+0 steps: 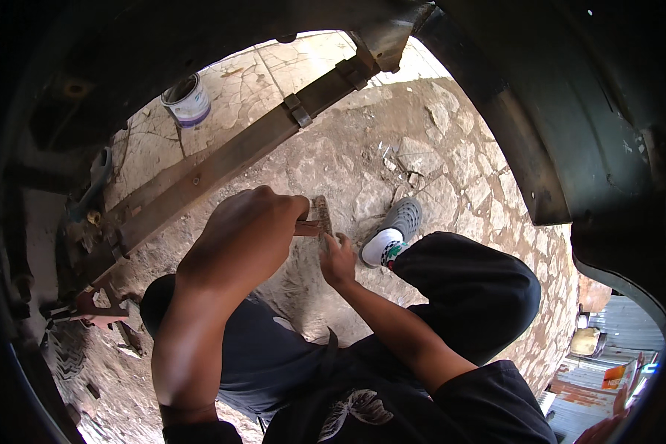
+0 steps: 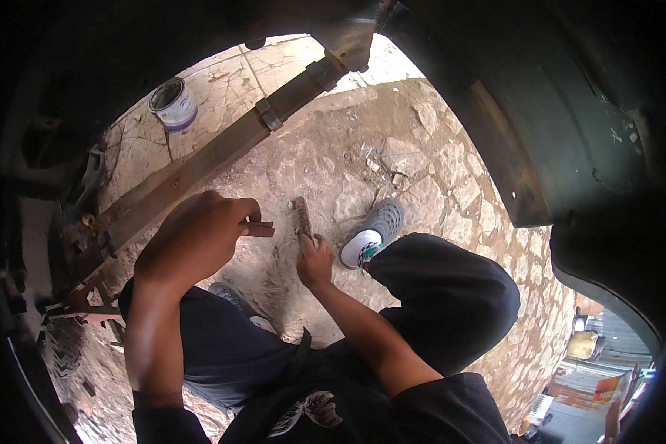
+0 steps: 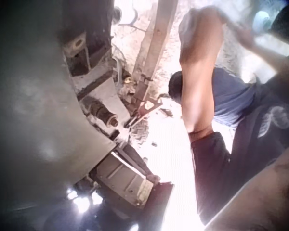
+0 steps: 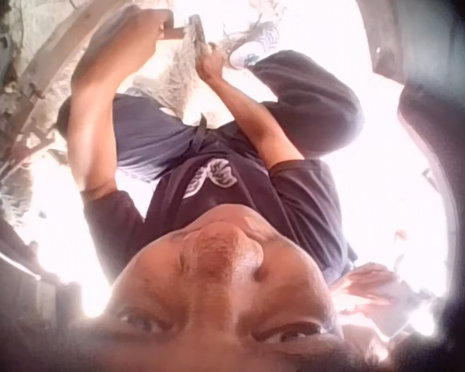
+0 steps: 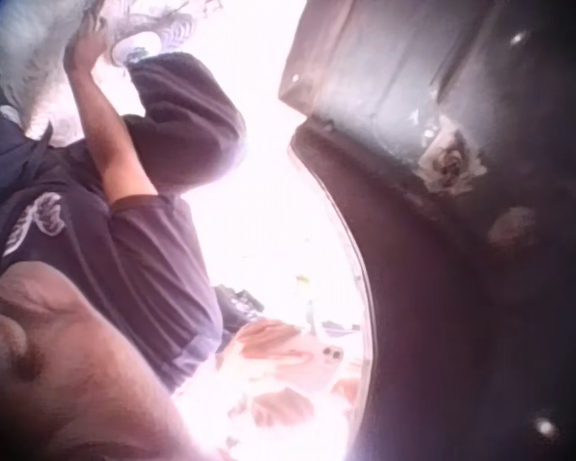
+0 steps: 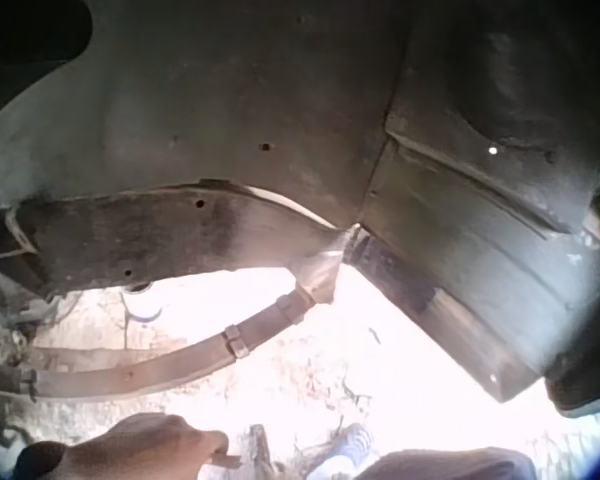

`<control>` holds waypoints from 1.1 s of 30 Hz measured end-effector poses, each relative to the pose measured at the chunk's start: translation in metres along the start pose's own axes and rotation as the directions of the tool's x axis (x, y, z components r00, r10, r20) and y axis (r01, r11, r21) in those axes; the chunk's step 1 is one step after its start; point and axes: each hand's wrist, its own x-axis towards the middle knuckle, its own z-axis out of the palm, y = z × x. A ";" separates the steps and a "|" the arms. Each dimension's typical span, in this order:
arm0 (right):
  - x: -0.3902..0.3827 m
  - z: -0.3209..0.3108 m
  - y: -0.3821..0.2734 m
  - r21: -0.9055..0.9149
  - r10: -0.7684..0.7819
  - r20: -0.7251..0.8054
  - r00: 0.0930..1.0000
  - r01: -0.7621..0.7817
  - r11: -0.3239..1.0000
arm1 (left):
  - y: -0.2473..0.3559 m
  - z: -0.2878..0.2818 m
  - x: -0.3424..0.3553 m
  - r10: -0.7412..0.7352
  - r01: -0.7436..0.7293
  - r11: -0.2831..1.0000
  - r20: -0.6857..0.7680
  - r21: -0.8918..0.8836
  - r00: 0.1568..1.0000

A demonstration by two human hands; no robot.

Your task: The person is working under a vehicle, using a hammer and a metal bar to adjust or secure components of the undercarriage. They repeatedly strike and manipulate parts of the vehicle's frame.

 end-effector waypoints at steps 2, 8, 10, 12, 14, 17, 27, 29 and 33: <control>0.018 -0.005 -0.041 0.280 0.025 -0.030 0.999 -0.016 0.960 | -0.006 -0.002 -0.013 -0.009 0.010 1.000 -0.038 0.015 0.999; 0.079 -0.068 -0.152 0.975 0.192 0.068 0.979 -0.106 0.196 | -0.016 -0.019 -0.019 -0.076 0.074 0.997 -0.098 -0.031 0.992; 0.070 -0.098 -0.196 0.993 -0.028 0.071 0.997 -0.073 -0.098 | -0.021 -0.024 -0.027 -0.100 0.086 0.993 -0.176 -0.085 0.979; 0.060 -0.117 -0.225 0.973 -0.143 0.037 0.989 -0.068 -0.221 | -0.027 -0.023 -0.031 -0.093 0.072 0.993 -0.248 -0.095 0.964; 0.056 -0.125 -0.240 0.984 -0.171 0.028 0.985 -0.057 -0.169 | -0.025 -0.018 -0.024 -0.130 0.059 0.962 -0.258 -0.265 0.957; 0.064 -0.132 -0.251 0.898 -0.048 0.129 0.991 -0.137 -0.419 | -0.027 -0.008 -0.010 -0.145 -0.001 0.912 -0.325 -0.410 0.935; 0.183 -0.185 -0.155 0.986 0.289 -0.144 0.946 0.163 -0.042 | -0.016 0.006 0.003 -0.050 0.004 0.990 -0.331 -0.140 0.942; 0.212 -0.199 -0.134 0.974 0.406 -0.165 0.899 0.085 0.209 | -0.017 0.005 0.000 -0.077 0.036 0.986 -0.255 -0.163 0.964; 0.265 -0.202 -0.105 0.758 0.315 -0.294 0.902 0.020 0.651 | -0.021 0.007 0.002 -0.097 0.073 0.987 -0.170 -0.144 0.981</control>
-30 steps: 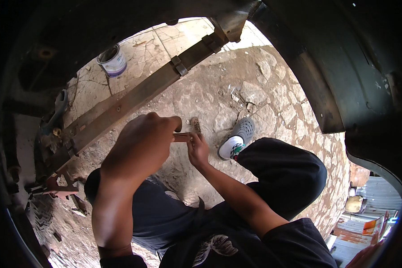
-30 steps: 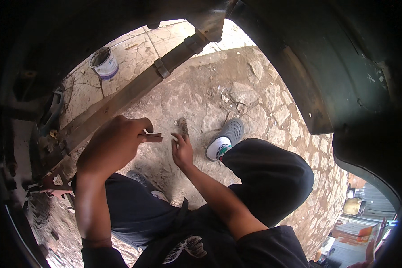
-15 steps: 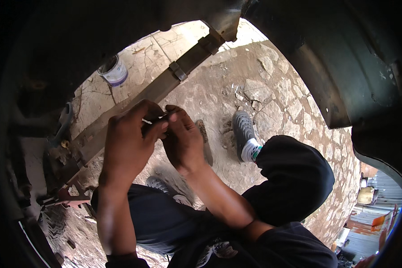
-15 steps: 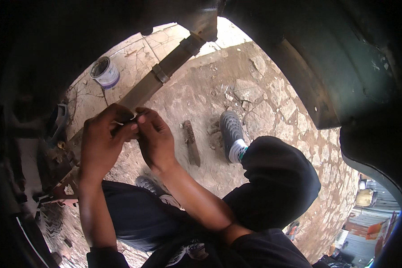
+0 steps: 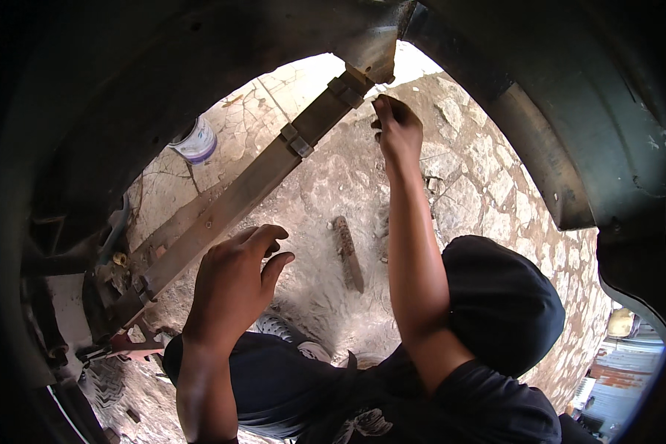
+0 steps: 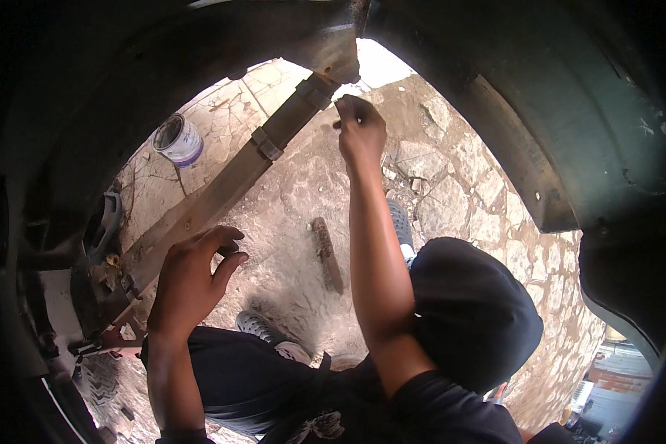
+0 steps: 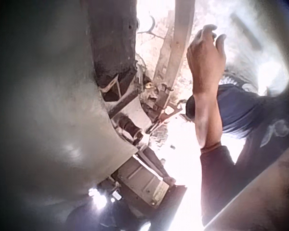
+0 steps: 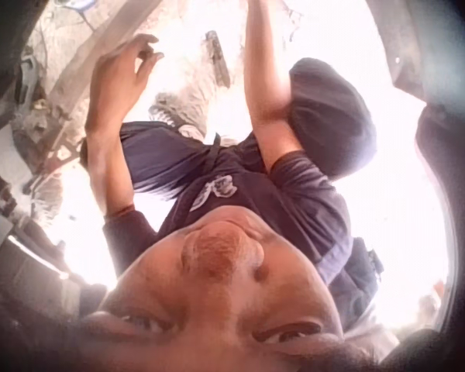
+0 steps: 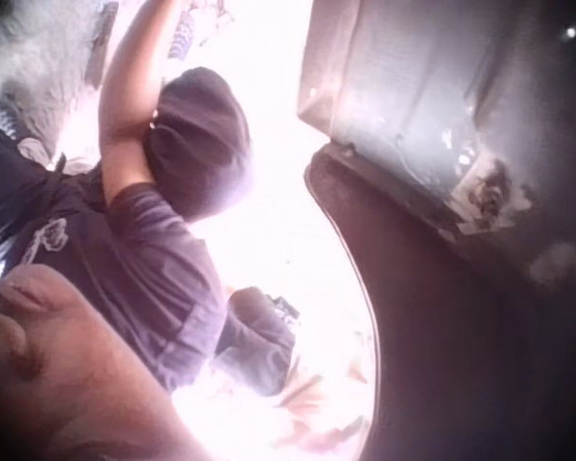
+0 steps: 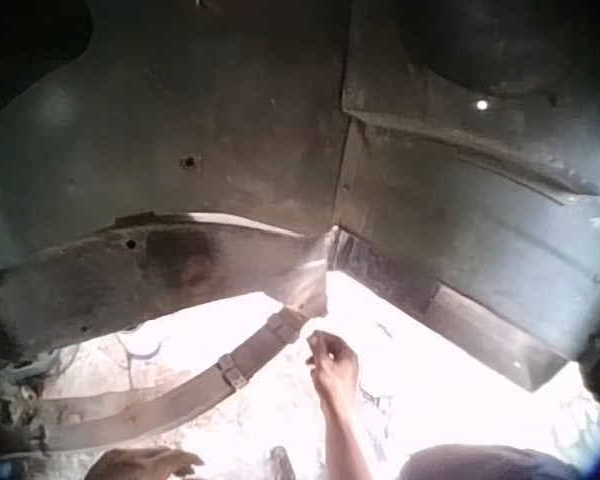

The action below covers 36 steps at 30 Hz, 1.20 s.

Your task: The person is working under a vehicle, using a hammer and a metal bar to adjust or secure components of the undercarriage. They repeatedly strike and manipulate parts of the vehicle's frame.

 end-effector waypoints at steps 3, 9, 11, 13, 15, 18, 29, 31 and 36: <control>0.020 0.015 0.007 -0.171 -0.096 -0.127 0.987 0.074 0.982 | 0.000 0.000 0.000 -0.005 0.004 1.000 0.042 0.007 0.999; 0.054 0.013 0.010 -0.110 -0.011 0.021 1.000 0.013 0.994 | 0.004 0.001 -0.006 0.032 -0.034 0.999 0.073 0.021 0.997; 0.059 0.013 0.007 -0.043 0.103 0.091 0.991 -0.099 0.994 | 0.004 0.000 -0.009 0.009 -0.014 0.999 0.106 0.046 0.994; 0.062 0.013 0.001 -0.005 0.212 0.190 0.959 -0.215 0.977 | 0.005 -0.001 -0.011 0.006 -0.014 0.998 0.123 0.067 0.992; 0.063 0.016 -0.007 0.039 0.254 0.200 0.946 -0.267 0.963 | 0.005 -0.001 -0.013 0.021 -0.032 0.996 0.121 0.084 0.992; 0.069 0.024 -0.003 -0.030 0.235 0.094 0.967 -0.233 0.972 | 0.008 0.000 -0.011 0.022 -0.029 0.998 0.134 0.054 0.991; 0.054 0.033 0.003 -0.116 0.173 0.016 0.985 -0.170 0.979 | 0.013 -0.003 -0.013 0.017 -0.032 0.995 0.152 0.096 0.988; 0.064 0.041 0.002 -0.343 0.123 -0.079 0.989 -0.142 0.928 | 0.014 0.000 -0.011 0.016 -0.030 0.996 0.166 0.081 0.986; 0.068 0.037 0.004 -0.406 0.083 -0.122 0.989 -0.126 0.905 | 0.007 0.009 -0.006 0.030 -0.040 0.998 0.164 0.056 0.986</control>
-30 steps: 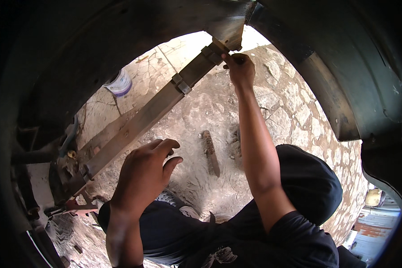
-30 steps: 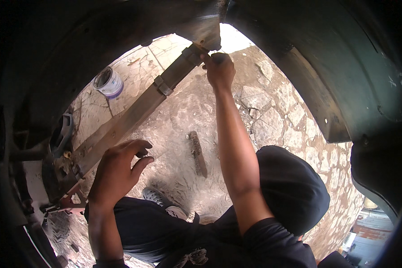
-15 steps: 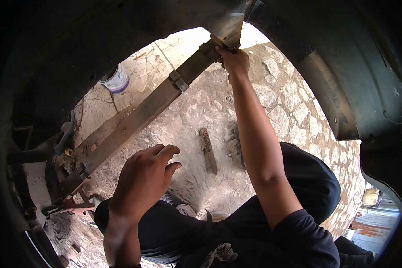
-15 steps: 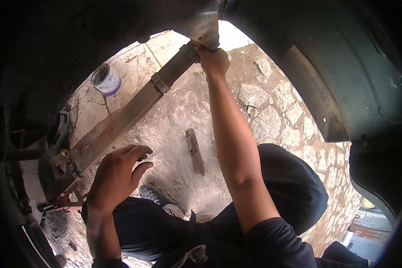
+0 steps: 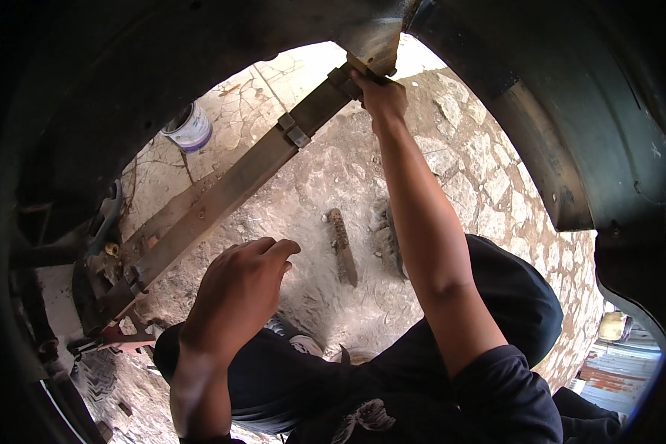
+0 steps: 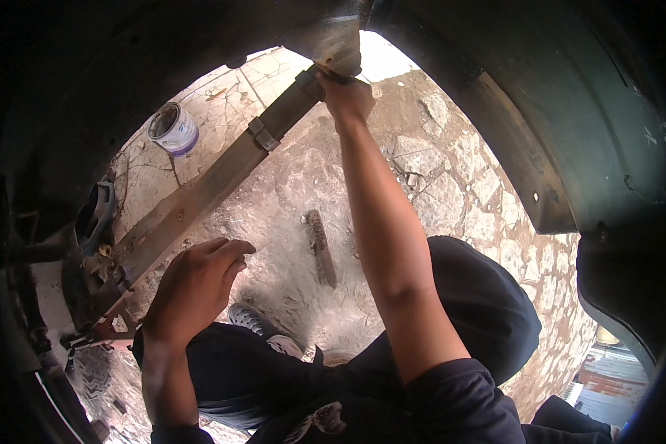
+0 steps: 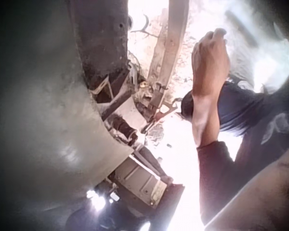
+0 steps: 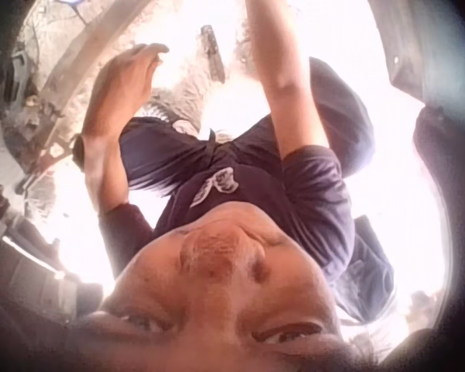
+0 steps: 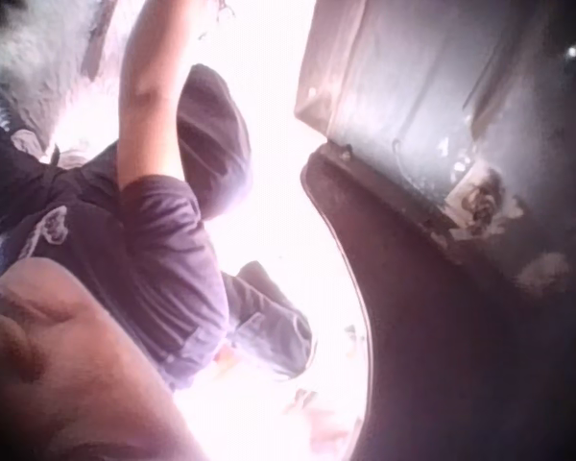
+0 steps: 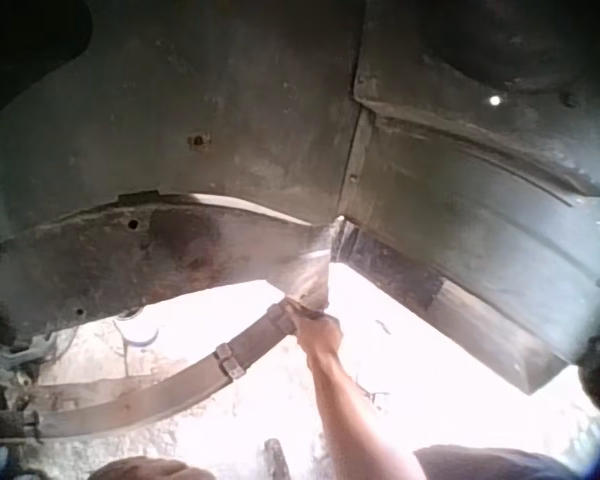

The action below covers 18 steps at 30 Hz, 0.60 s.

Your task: The person is working under a vehicle, using a hammer and a metal bar to adjust or secure components of the undercarriage. They repeatedly strike and manipulate parts of the vehicle's frame.

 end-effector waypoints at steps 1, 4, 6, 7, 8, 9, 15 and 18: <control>-0.007 0.010 -0.006 0.159 0.016 0.103 0.995 -0.032 0.987 | 0.005 -0.012 -0.009 -0.025 0.024 0.999 0.000 0.043 1.000; -0.006 0.006 0.004 0.336 0.030 0.197 0.980 -0.096 0.937 | 0.005 -0.014 -0.012 -0.007 0.007 0.998 0.012 0.065 1.000; -0.008 0.002 0.000 0.206 0.048 0.087 0.995 -0.065 0.976 | 0.000 -0.008 -0.011 0.003 -0.004 0.999 0.014 0.050 1.000; -0.005 -0.003 -0.001 0.092 0.053 0.058 0.997 -0.058 0.994 | -0.003 -0.001 -0.006 0.005 -0.006 1.000 0.017 0.021 1.000; -0.006 -0.002 -0.013 -0.002 0.058 0.047 0.997 -0.058 0.998 | -0.002 -0.002 -0.007 -0.010 0.010 1.000 0.017 0.016 1.000; -0.008 -0.002 -0.020 -0.096 0.062 0.035 0.997 -0.058 0.994 | -0.001 -0.003 -0.007 -0.024 0.024 1.000 0.018 0.009 1.000; 0.004 0.003 0.019 0.453 -0.052 0.241 0.969 -0.065 0.889 | 0.004 -0.011 -0.011 -0.008 0.007 1.000 0.034 0.025 0.999; 0.002 0.004 0.005 0.025 -0.014 0.098 0.995 0.011 1.000 | 0.002 -0.012 -0.012 -0.003 0.002 0.998 0.018 0.058 1.000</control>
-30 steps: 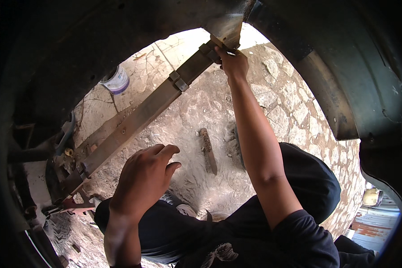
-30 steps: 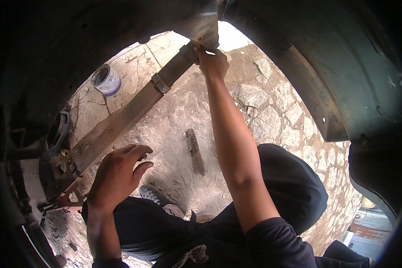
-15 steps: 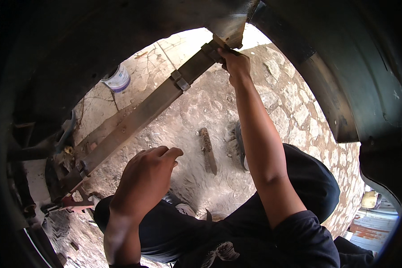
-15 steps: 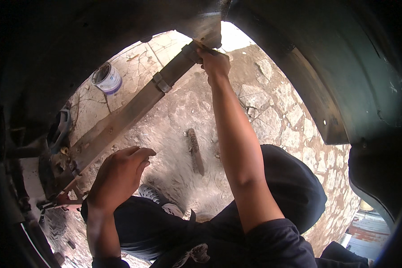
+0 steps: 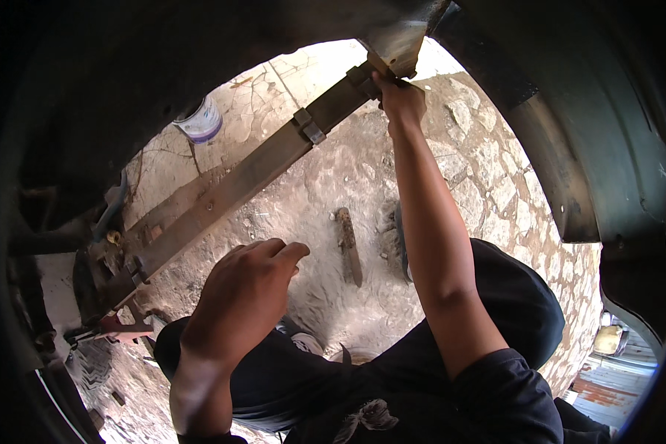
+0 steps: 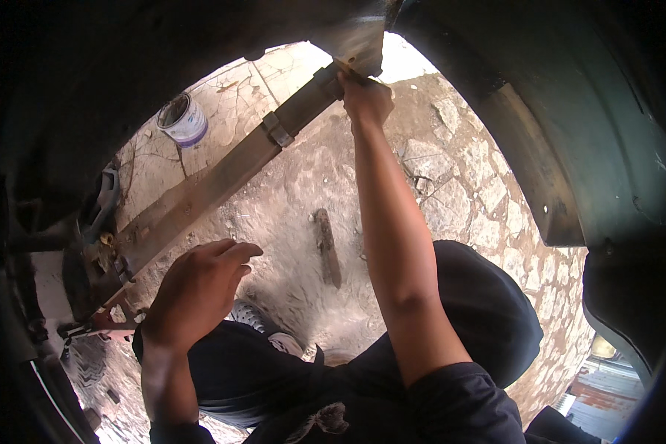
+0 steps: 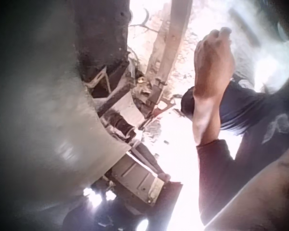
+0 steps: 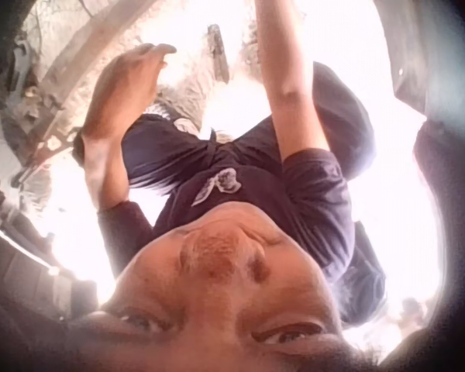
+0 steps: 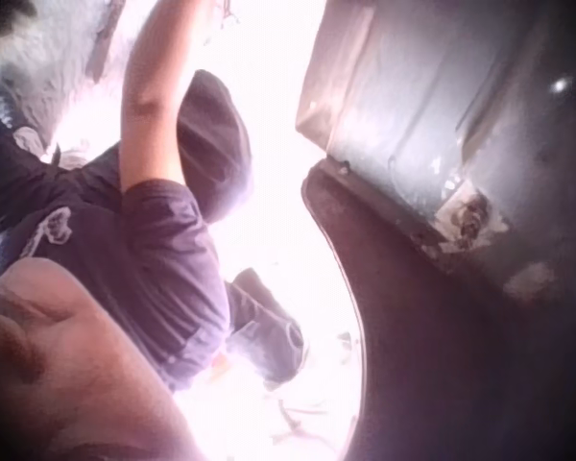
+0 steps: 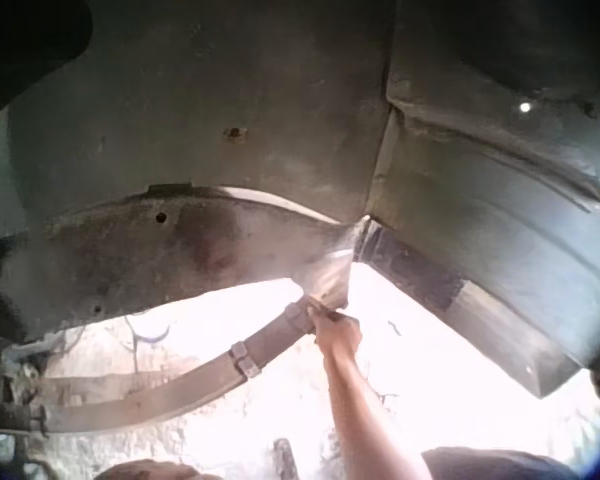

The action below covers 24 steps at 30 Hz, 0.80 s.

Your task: The person is working under a vehicle, using a hammer and a metal bar to adjust or secure components of the undercarriage. They repeatedly strike and manipulate parts of the vehicle's frame.

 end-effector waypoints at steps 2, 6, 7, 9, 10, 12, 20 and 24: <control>-0.005 0.007 -0.013 -0.132 -0.027 -0.126 0.992 0.010 0.991 | -0.002 0.003 -0.003 0.005 -0.005 1.000 -0.021 0.001 1.000; -0.017 0.013 -0.031 -0.248 -0.062 -0.235 0.970 0.002 0.969 | -0.006 0.006 -0.005 0.006 -0.006 0.999 0.007 -0.035 1.000; -0.014 0.008 -0.027 -0.099 0.001 -0.137 0.991 -0.015 0.995 | -0.005 0.006 -0.005 0.009 -0.009 0.999 0.007 -0.037 1.000; -0.004 -0.006 -0.012 0.190 0.078 0.094 0.993 -0.095 0.977 | -0.004 0.006 -0.004 0.009 -0.008 0.999 0.005 -0.043 1.000; -0.006 -0.007 -0.012 0.219 0.081 0.097 0.992 -0.100 0.971 | -0.005 0.005 -0.005 0.008 -0.008 0.999 -0.002 -0.032 1.000; -0.010 -0.006 -0.013 0.275 0.087 0.105 0.991 -0.113 0.955 | -0.007 0.003 -0.009 0.005 -0.005 1.000 -0.015 -0.011 1.000; -0.007 0.022 -0.027 -0.071 0.104 -0.147 0.984 -0.116 0.991 | -0.008 0.009 -0.009 0.017 -0.017 1.000 0.002 -0.021 1.000; 0.010 0.007 0.009 0.285 0.087 0.086 0.992 -0.109 0.952 | -0.005 0.004 -0.010 0.022 -0.022 0.999 -0.005 -0.038 1.000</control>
